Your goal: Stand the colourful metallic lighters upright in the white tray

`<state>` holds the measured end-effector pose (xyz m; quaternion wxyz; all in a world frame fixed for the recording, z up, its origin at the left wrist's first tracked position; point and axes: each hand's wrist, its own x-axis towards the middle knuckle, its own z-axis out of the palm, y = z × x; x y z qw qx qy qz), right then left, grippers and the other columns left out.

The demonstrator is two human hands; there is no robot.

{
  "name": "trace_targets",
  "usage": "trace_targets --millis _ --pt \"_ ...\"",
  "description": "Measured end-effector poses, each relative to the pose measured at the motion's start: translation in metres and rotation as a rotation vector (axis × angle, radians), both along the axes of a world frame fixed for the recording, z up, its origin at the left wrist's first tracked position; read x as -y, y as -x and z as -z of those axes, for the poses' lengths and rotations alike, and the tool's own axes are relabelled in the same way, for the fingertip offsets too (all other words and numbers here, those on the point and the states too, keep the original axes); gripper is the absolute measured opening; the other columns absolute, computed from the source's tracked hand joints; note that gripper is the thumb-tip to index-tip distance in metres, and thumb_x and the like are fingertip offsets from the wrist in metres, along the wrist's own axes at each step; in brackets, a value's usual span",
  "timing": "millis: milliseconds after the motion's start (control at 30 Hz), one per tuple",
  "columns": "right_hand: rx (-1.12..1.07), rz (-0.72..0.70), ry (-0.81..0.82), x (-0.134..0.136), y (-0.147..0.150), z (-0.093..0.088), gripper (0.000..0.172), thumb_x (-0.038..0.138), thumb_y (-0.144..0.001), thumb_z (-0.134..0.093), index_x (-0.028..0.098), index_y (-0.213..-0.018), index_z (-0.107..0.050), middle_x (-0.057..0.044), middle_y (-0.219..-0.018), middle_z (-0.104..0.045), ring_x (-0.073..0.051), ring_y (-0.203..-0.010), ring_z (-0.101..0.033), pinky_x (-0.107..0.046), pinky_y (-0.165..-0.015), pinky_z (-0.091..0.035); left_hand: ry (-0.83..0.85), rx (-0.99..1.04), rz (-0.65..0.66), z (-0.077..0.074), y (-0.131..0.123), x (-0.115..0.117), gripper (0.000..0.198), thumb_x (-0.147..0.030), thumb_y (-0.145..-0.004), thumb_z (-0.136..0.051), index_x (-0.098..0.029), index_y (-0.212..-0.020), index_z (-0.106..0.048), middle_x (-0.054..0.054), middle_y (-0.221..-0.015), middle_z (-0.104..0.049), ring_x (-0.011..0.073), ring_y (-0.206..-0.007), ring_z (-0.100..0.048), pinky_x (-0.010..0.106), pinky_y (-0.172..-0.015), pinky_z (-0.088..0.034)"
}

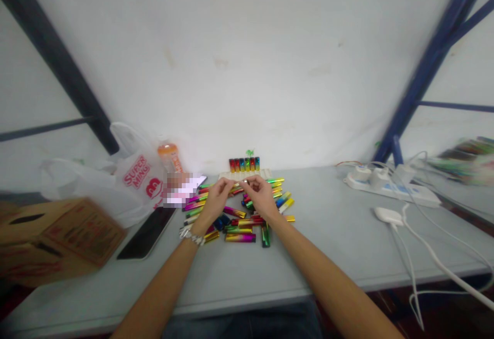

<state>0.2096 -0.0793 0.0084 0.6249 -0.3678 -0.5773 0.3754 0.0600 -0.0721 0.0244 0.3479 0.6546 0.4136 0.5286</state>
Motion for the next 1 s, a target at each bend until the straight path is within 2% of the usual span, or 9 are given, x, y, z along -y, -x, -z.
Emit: trace_targets --millis 133,200,267,367,433,567,667,800,1000 --pt "-0.001 -0.034 0.005 0.000 0.003 0.003 0.037 0.050 -0.073 -0.074 0.018 -0.089 -0.064 0.004 -0.061 -0.055 -0.011 -0.054 -0.050 -0.025 -0.053 -0.041 0.014 -0.072 0.034 0.002 0.002 0.006 0.025 -0.038 -0.088 -0.048 -0.019 -0.075 -0.059 0.001 -0.078 -0.062 0.0162 -0.078 -0.055 0.025 -0.074 -0.044" --pt "0.004 -0.090 0.014 0.002 0.007 0.005 0.037 0.049 -0.073 -0.073 0.018 -0.092 -0.065 0.005 -0.059 -0.054 -0.011 -0.052 -0.050 -0.026 -0.053 -0.043 0.062 -0.004 0.037 0.006 -0.001 0.007 0.033 -0.047 -0.090 -0.046 -0.019 -0.077 -0.058 0.003 -0.079 -0.062 0.0163 -0.077 -0.056 0.026 -0.072 -0.045" --pt "0.001 -0.147 0.020 0.005 0.010 0.004 0.037 0.048 -0.075 -0.072 0.018 -0.096 -0.065 0.005 -0.060 -0.056 -0.012 -0.052 -0.052 -0.027 -0.054 -0.045 0.158 0.075 0.103 0.010 -0.006 0.006 0.046 -0.059 -0.090 -0.039 -0.019 -0.076 -0.056 0.002 -0.070 -0.059 0.0149 -0.066 -0.054 0.025 -0.062 -0.044" --pt "0.000 -0.142 -0.026 0.011 0.011 -0.002 0.039 0.044 -0.078 -0.070 0.018 -0.105 -0.062 0.004 -0.064 -0.057 -0.012 -0.056 -0.054 -0.026 -0.056 -0.044 0.315 0.189 0.201 0.012 -0.011 0.005 0.062 -0.074 -0.086 -0.027 -0.019 -0.070 -0.051 -0.003 -0.052 -0.045 0.0106 -0.043 -0.040 0.022 -0.042 -0.030" --pt "0.019 -0.080 -0.073 0.013 0.009 -0.005 0.037 0.043 -0.081 -0.068 0.018 -0.107 -0.061 0.005 -0.063 -0.054 -0.011 -0.056 -0.050 -0.025 -0.055 -0.040 0.338 0.236 0.203 0.010 -0.013 0.005 0.064 -0.077 -0.083 -0.028 -0.019 -0.067 -0.048 -0.006 -0.049 -0.038 0.0079 -0.038 -0.029 0.022 -0.039 -0.021" --pt "0.046 -0.007 -0.095 0.013 0.003 -0.005 0.030 0.044 -0.086 -0.061 0.017 -0.099 -0.061 0.005 -0.060 -0.047 -0.010 -0.054 -0.042 -0.024 -0.052 -0.032 0.181 0.112 0.019 0.006 -0.013 0.006 0.053 -0.065 -0.083 -0.046 -0.018 -0.058 -0.046 -0.007 -0.047 -0.033 0.0066 -0.041 -0.028 0.022 -0.044 -0.021" --pt "0.057 -0.009 -0.077 0.012 0.002 -0.001 0.029 0.044 -0.087 -0.060 0.017 -0.097 -0.061 0.006 -0.058 -0.044 -0.011 -0.053 -0.039 -0.025 -0.051 -0.030 0.044 -0.054 -0.133 0.006 -0.014 0.006 0.046 -0.050 -0.085 -0.049 -0.019 -0.052 -0.039 -0.006 -0.047 -0.033 0.0079 -0.045 -0.031 0.023 -0.048 -0.023" --pt "0.065 -0.022 -0.069 0.010 0.002 0.001 0.028 0.044 -0.086 -0.059 0.018 -0.095 -0.060 0.006 -0.057 -0.045 -0.011 -0.052 -0.039 -0.025 -0.051 -0.029 -0.048 -0.133 -0.154 0.005 -0.016 0.009 0.036 -0.040 -0.086 -0.046 -0.019 -0.057 -0.040 -0.006 -0.050 -0.035 0.0091 -0.049 -0.033 0.024 -0.050 -0.023" --pt "0.058 -0.010 -0.071 0.009 0.002 0.000 0.026 0.044 -0.087 -0.059 0.018 -0.089 -0.059 0.005 -0.058 -0.046 -0.010 -0.051 -0.039 -0.024 -0.051 -0.030 -0.082 -0.145 -0.076 0.005 -0.014 0.015 0.045 -0.052 -0.089 -0.047 -0.019 -0.059 -0.041 -0.005 -0.053 -0.037 0.0093 -0.051 -0.034 0.024 -0.051 -0.024"
